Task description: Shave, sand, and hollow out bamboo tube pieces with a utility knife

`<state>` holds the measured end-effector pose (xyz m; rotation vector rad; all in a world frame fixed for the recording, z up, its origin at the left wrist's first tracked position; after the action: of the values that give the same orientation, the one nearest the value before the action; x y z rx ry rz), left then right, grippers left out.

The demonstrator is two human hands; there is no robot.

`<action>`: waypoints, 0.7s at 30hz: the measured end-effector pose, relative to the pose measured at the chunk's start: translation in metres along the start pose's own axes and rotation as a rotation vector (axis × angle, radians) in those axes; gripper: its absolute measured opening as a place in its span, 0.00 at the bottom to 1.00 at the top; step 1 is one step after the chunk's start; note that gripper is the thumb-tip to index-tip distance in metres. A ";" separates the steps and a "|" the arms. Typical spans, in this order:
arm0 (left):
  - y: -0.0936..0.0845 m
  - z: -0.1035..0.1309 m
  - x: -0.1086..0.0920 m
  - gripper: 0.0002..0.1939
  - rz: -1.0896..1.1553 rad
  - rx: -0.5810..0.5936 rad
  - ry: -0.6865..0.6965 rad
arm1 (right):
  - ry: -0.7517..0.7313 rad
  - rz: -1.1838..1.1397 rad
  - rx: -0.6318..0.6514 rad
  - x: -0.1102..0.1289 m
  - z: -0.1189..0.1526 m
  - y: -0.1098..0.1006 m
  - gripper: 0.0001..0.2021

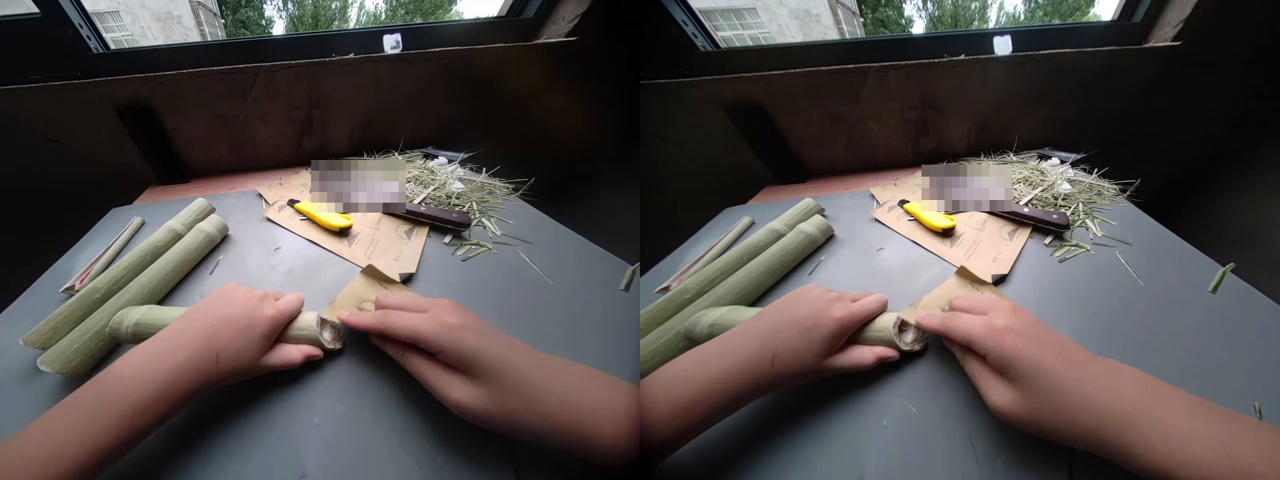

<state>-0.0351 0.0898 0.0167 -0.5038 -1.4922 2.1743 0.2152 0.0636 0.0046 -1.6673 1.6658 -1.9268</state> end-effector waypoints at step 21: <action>-0.003 -0.004 0.000 0.25 -0.082 0.017 0.039 | -0.281 0.334 0.171 -0.015 -0.014 0.002 0.23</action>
<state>-0.0332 0.0937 0.0182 -0.4685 -1.4467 2.1003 0.2099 0.0813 -0.0040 -1.4127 1.5106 -1.5517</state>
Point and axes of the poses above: each hand's wrist, its own z-axis away from the middle knuckle, its own y-axis out of the palm, x = y × z, the point moved 1 cm from there along -z, towards the middle knuckle, and after that the axes turned 4 degrees about -y, right-handed, at the moved point
